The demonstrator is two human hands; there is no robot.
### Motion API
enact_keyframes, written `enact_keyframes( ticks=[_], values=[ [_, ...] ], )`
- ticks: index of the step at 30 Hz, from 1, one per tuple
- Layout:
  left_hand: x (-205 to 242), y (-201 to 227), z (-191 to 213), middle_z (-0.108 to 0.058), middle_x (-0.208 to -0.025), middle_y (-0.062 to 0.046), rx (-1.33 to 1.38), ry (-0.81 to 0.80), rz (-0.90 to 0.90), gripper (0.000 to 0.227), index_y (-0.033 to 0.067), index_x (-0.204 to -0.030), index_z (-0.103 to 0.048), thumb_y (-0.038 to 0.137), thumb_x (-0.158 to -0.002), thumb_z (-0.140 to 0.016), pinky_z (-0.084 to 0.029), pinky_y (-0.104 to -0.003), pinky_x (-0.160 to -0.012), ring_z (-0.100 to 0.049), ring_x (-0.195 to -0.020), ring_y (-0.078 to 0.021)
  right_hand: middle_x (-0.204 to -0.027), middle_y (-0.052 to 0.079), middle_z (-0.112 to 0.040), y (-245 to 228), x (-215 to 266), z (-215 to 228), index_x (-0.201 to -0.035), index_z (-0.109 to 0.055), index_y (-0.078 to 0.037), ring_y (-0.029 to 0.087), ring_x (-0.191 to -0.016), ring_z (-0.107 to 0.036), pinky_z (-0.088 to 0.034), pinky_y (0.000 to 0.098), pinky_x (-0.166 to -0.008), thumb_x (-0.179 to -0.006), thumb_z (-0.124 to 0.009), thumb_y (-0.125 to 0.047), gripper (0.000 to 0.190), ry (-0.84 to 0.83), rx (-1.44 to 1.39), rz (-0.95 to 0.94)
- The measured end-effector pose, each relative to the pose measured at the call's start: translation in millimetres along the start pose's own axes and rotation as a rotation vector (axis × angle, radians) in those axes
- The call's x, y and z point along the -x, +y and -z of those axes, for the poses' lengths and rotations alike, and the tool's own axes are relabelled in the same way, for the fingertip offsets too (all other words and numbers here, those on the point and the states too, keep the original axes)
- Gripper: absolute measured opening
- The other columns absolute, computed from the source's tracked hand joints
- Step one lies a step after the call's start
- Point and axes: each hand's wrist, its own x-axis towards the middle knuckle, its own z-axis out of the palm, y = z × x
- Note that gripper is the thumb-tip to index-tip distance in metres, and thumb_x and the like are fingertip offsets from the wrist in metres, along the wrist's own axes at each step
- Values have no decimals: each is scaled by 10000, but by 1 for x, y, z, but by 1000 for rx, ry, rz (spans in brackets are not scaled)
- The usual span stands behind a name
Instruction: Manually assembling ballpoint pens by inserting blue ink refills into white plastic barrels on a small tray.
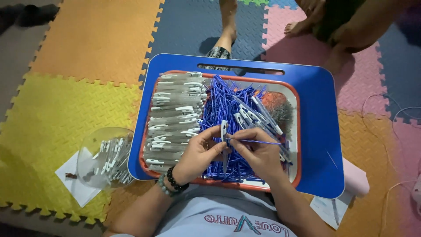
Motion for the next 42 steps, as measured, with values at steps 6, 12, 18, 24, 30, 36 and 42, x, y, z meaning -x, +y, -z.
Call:
enact_keyframes(
  ticks=[6, 12, 18, 24, 30, 36, 42],
  values=[
    [1, -3, 0, -779, -1348, -223, -14, 11, -4, 516, -14, -1544, -661, 28, -1039, -760, -759, -494, -796, -823, -1040, -287, -1027, 153, -877, 8, 0, -4, -1047, -803, -5, 199, -933, -855, -692, 314, -811, -908, -901, 26, 173, -16, 63, 27],
    [-5, -21, 7, -817, -1296, -195, -140, 72, -32, 536, -6, -1516, -702, 36, -993, -810, -770, -434, -750, -822, -990, -242, -911, 100, -881, 23, 0, -9, -924, -822, -55, 152, -809, -843, -664, 288, -698, -842, -959, 8, 171, 105, 117, 117],
    [-1, -5, 1, -789, -1244, -97, -315, 76, -90, 530, 86, -1520, -711, 103, -996, -785, -767, -329, -656, -795, -764, -166, -1032, 92, -854, 24, 4, -8, -1004, -795, -70, 192, -963, -856, -718, 314, -852, -949, -881, -82, 102, 84, 325, 289],
    [-14, -39, 19, -830, -1208, -231, -353, 119, -208, 506, -1, -1468, -729, -2, -973, -830, -740, -430, -652, -865, -896, -329, -980, 100, -883, 45, 3, -20, -962, -847, -100, 294, -787, -843, -674, 352, -694, -880, -936, -45, 132, 151, 521, 689],
    [1, -8, 12, -776, -1317, -173, 44, 55, 41, 566, 13, -1542, -667, 44, -998, -818, -767, -395, -653, -858, -908, -271, -1070, 150, -850, 0, -10, -1, -1207, -734, -25, 190, -866, -793, -652, 307, -732, -993, -769, 47, 228, 11, 38, 21],
    [12, 5, 9, -793, -1347, -211, 72, -113, 135, 549, 12, -1538, -678, 31, -1004, -802, -765, -409, -682, -863, -948, -310, -806, 132, -674, 22, -30, 0, -1152, -738, 77, 201, -663, -681, -629, 329, -539, -1127, -690, -152, 235, -137, -230, -322],
    [8, -23, 26, -756, -1417, -234, 21, -189, 143, 541, -6, -1562, -642, 34, -1037, -763, -762, -389, -690, -858, -966, -301, -819, 112, -665, 41, -28, -2, -998, -748, 66, 173, -691, -658, -578, 298, -557, -1065, -800, -100, 186, -18, -405, -364]
  ],
)
